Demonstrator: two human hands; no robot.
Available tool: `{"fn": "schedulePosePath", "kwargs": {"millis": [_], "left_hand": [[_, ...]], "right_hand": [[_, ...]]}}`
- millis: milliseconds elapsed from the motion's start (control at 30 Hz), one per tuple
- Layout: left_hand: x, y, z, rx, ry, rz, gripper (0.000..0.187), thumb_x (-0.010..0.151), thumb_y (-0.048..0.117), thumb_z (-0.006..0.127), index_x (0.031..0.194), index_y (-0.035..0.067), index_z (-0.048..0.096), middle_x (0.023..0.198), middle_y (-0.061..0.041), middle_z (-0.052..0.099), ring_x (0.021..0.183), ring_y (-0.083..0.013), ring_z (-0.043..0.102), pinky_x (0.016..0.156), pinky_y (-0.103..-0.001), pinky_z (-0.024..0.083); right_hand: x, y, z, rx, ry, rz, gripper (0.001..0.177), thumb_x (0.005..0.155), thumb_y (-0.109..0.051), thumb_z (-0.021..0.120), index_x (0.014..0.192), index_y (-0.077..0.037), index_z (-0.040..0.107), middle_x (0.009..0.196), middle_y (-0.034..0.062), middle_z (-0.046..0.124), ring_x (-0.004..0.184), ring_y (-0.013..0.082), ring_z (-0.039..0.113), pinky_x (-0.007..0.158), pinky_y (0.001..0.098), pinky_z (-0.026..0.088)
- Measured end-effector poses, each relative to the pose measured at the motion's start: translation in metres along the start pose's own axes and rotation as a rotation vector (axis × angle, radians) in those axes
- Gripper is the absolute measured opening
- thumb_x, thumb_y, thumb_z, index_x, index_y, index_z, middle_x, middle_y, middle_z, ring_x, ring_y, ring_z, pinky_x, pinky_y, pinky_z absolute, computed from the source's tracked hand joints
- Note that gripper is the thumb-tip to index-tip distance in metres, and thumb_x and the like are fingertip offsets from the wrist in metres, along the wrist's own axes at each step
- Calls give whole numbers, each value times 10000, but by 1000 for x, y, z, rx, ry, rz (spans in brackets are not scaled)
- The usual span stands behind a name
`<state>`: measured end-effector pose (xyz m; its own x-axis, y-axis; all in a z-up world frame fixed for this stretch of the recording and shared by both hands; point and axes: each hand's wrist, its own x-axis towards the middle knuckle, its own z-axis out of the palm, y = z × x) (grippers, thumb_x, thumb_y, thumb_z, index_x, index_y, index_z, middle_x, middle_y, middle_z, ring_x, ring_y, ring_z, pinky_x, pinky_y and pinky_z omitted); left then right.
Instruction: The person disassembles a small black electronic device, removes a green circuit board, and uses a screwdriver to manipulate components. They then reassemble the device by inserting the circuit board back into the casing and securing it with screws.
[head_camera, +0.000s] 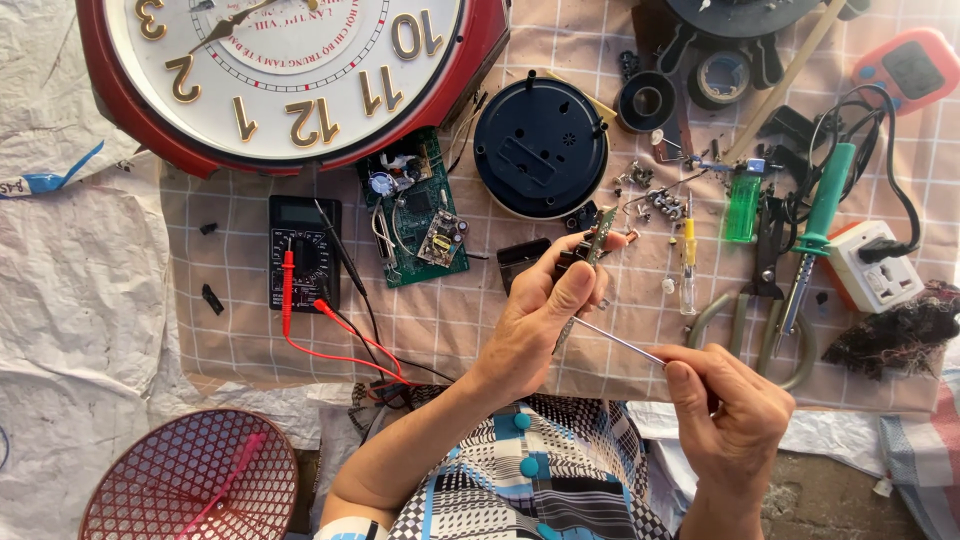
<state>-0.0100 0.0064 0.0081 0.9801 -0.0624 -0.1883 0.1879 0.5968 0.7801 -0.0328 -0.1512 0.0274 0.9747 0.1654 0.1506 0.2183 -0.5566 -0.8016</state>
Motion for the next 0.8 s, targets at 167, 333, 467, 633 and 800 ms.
{"fn": "schedulePosePath", "kwargs": {"millis": [167,333,467,633,800], "left_hand": [[-2,10,-7,512,-65,178,505,878,422,394,1187,25,432,1054,-67,523,874,-126,478,827,-237,375],[-5,29,0,807,-213,407,432,912,350,351,1153,-4,406,982,-127,505,863,-242,461,800,-325,354],[-8,29,1,871,-250,484,379,904,283,384,1129,-19,418,977,-149,516,816,-253,454,765,-337,360],[-9,8,-6,823,-94,345,374,911,328,354,1119,25,424,848,-87,462,675,-152,425,588,-257,369],[-6,-14,-6,163,205,-24,369,882,288,415,1112,10,496,638,20,399,619,-80,366,614,-200,325]], "right_hand": [[2,14,-10,23,-174,113,242,835,-197,477,792,-51,664,576,-5,600,421,51,413,407,191,291],[12,30,-16,257,-454,135,371,846,-291,436,766,-67,720,457,-39,412,384,74,277,369,218,211],[9,30,-10,291,-528,171,409,842,-331,414,594,-68,607,534,-12,561,465,90,443,455,227,322],[2,5,4,-127,-54,-352,241,852,-200,428,715,-30,530,527,37,444,416,147,409,390,272,314],[17,6,3,-532,131,-734,179,859,-194,490,784,-78,603,562,-26,409,448,93,290,398,242,241]]}}
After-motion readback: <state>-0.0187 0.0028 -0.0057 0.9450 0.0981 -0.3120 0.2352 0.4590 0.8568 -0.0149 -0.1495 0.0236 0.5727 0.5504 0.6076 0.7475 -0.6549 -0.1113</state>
